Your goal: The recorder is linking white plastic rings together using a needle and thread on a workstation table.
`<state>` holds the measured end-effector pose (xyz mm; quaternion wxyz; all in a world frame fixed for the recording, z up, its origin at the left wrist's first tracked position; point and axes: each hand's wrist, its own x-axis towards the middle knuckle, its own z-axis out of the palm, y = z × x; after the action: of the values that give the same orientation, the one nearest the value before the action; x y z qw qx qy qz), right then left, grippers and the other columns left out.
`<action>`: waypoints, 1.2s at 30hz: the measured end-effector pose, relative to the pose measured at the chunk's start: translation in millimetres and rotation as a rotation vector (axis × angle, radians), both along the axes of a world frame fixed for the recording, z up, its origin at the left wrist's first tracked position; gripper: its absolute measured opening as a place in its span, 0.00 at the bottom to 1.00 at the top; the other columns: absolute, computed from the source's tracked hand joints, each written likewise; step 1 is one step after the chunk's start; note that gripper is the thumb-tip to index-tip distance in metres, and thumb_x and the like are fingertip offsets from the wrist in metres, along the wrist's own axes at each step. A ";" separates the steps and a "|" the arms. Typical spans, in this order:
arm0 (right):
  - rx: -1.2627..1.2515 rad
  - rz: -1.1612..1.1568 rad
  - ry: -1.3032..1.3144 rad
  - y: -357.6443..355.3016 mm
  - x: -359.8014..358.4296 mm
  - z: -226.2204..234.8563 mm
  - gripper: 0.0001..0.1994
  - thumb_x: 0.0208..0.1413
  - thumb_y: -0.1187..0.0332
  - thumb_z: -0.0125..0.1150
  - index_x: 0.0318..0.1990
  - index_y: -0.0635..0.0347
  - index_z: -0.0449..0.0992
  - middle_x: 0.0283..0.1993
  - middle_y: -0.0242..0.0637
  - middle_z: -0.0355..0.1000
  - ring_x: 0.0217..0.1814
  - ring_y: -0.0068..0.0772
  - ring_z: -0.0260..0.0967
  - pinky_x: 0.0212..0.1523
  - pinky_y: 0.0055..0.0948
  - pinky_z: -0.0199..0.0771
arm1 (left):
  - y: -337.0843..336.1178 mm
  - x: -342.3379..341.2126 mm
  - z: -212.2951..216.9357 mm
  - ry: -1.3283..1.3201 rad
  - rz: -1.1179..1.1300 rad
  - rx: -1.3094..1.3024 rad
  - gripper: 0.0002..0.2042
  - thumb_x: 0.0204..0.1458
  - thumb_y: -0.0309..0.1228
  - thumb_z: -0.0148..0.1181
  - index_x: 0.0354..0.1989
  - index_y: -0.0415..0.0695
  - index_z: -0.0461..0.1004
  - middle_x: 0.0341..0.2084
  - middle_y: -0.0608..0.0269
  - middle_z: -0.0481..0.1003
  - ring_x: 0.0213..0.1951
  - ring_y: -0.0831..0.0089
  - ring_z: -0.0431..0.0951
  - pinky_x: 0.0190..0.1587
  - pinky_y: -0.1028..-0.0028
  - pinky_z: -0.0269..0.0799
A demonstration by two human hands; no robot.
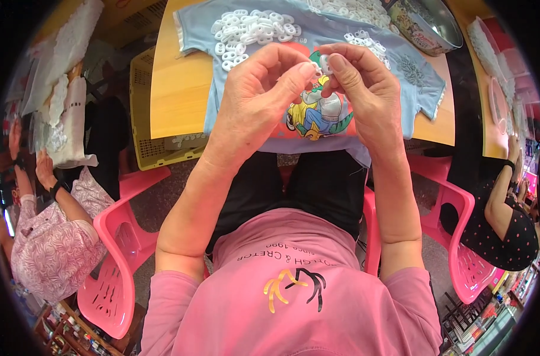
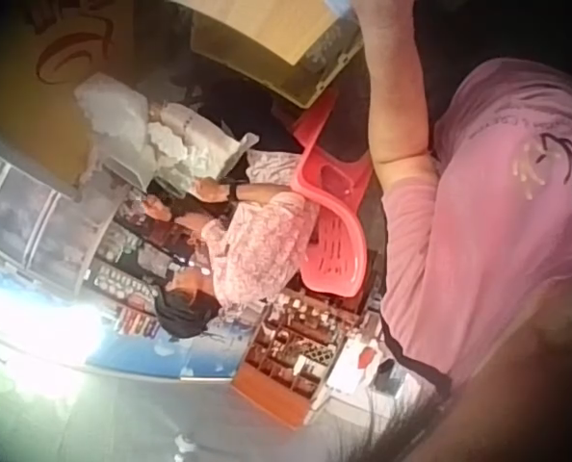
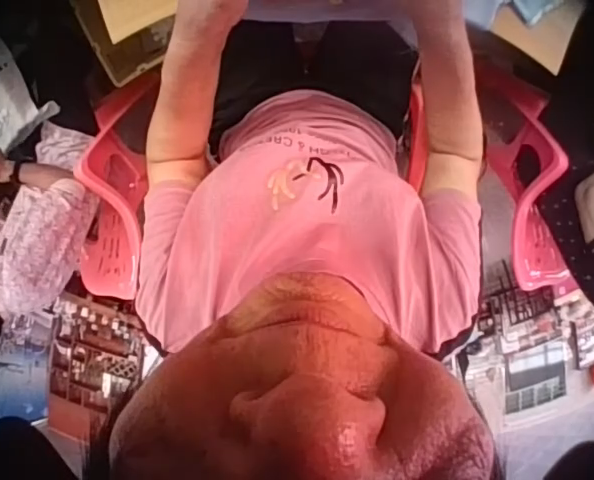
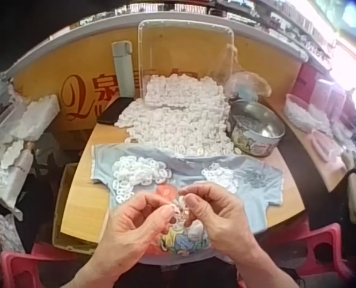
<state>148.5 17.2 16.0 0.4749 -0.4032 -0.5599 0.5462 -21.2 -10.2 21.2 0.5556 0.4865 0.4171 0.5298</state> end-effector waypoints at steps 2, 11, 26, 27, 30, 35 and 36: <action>0.031 -0.007 0.015 -1.1 -2.5 0.4 0.11 0.61 0.67 0.58 0.46 0.65 0.76 0.41 0.33 0.76 0.30 0.18 0.69 0.33 0.18 0.69 | 0.5 0.9 0.3 -0.003 -0.020 0.003 0.08 0.57 0.31 0.59 0.38 0.37 0.74 0.28 0.69 0.75 0.31 0.85 0.72 0.34 0.82 0.68; -0.015 -0.054 0.012 8.0 9.1 2.5 0.11 0.62 0.67 0.58 0.46 0.66 0.76 0.35 0.30 0.74 0.28 0.17 0.67 0.32 0.16 0.67 | 1.1 -6.1 -4.2 -0.163 -0.104 -0.093 0.08 0.57 0.31 0.59 0.37 0.37 0.75 0.28 0.66 0.76 0.33 0.81 0.74 0.39 0.79 0.71; 0.393 0.087 -0.432 6.2 -1.7 -3.8 0.07 0.57 0.75 0.60 0.42 0.66 0.78 0.42 0.36 0.73 0.38 0.22 0.70 0.38 0.21 0.69 | -0.9 -17.8 -11.6 -0.153 0.004 -0.131 0.09 0.58 0.32 0.59 0.37 0.37 0.75 0.28 0.64 0.77 0.33 0.81 0.76 0.38 0.80 0.72; 0.382 0.147 -0.403 6.4 -2.6 -4.4 0.07 0.57 0.75 0.60 0.42 0.67 0.78 0.41 0.35 0.73 0.37 0.20 0.69 0.37 0.20 0.69 | -1.5 -18.6 -11.9 -0.157 0.007 -0.119 0.09 0.58 0.32 0.58 0.37 0.37 0.75 0.28 0.64 0.77 0.32 0.81 0.76 0.38 0.80 0.72; 0.248 0.142 -0.236 1.8 -5.6 0.5 0.07 0.57 0.75 0.61 0.42 0.67 0.78 0.40 0.33 0.73 0.37 0.18 0.68 0.35 0.18 0.67 | -2.9 -19.9 -7.6 -0.132 -0.012 -0.110 0.09 0.58 0.32 0.58 0.38 0.37 0.75 0.28 0.64 0.77 0.32 0.80 0.76 0.38 0.80 0.72; 0.256 0.150 -0.291 1.2 -6.7 -0.5 0.07 0.56 0.76 0.62 0.41 0.67 0.78 0.39 0.31 0.73 0.36 0.16 0.68 0.32 0.16 0.66 | -3.7 -23.0 -9.6 -0.129 -0.028 -0.106 0.09 0.58 0.31 0.58 0.38 0.36 0.75 0.27 0.64 0.77 0.32 0.80 0.76 0.37 0.80 0.72; 0.330 0.142 -0.324 1.3 -7.2 -2.0 0.07 0.55 0.76 0.62 0.41 0.67 0.78 0.38 0.31 0.73 0.36 0.16 0.68 0.32 0.16 0.66 | -3.5 -23.1 -9.9 -0.137 -0.027 -0.114 0.09 0.58 0.31 0.58 0.38 0.36 0.75 0.27 0.64 0.77 0.32 0.80 0.76 0.37 0.80 0.72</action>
<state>141.3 18.5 14.0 0.3988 -0.3623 -0.7374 0.4074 -44.3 -13.7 11.4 0.6166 0.4222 0.4008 0.5300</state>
